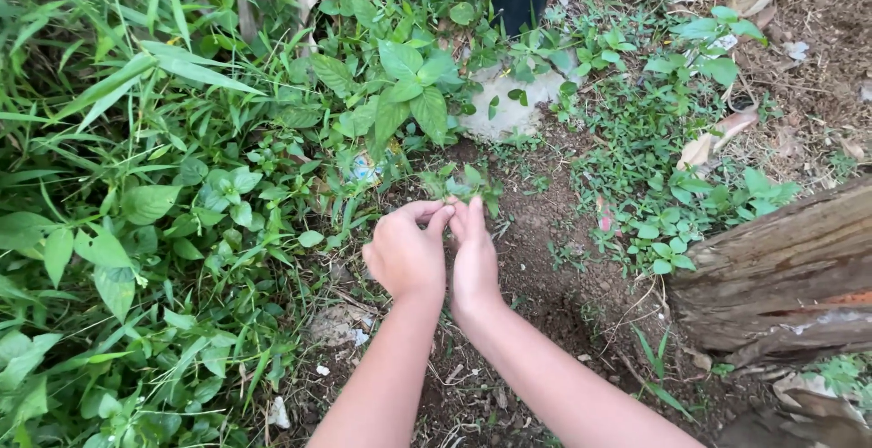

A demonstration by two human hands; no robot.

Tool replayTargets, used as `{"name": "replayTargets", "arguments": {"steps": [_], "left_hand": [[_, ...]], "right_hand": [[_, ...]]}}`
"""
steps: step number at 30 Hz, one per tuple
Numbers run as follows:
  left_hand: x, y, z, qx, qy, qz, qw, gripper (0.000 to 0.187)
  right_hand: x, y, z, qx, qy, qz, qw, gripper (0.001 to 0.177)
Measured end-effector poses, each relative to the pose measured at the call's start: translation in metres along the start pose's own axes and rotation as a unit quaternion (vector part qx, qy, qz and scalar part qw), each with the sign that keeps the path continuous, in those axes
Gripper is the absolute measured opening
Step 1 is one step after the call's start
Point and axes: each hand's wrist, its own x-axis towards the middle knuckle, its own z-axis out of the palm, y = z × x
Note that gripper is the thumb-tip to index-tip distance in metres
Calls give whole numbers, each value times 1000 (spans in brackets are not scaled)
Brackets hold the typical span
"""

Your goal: Pulling weeds and unwanted plants from a garden area by hand.

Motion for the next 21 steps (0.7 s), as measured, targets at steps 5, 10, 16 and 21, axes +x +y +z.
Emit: {"name": "replayTargets", "arguments": {"steps": [5, 10, 16, 21], "left_hand": [[16, -8, -2, -41, -54, -83, 994, 13], [11, -16, 1, -46, -90, -117, 988, 10], [2, -20, 11, -47, -107, -122, 986, 11], [-1, -25, 12, -58, -114, -122, 984, 13]], "right_hand": [[20, -1, -23, -71, -74, -14, 995, 63], [72, -35, -84, -494, -4, -252, 832, 43], [121, -39, -160, -674, 84, -396, 618, 27], [136, -35, -170, -641, 90, -378, 662, 18]]}}
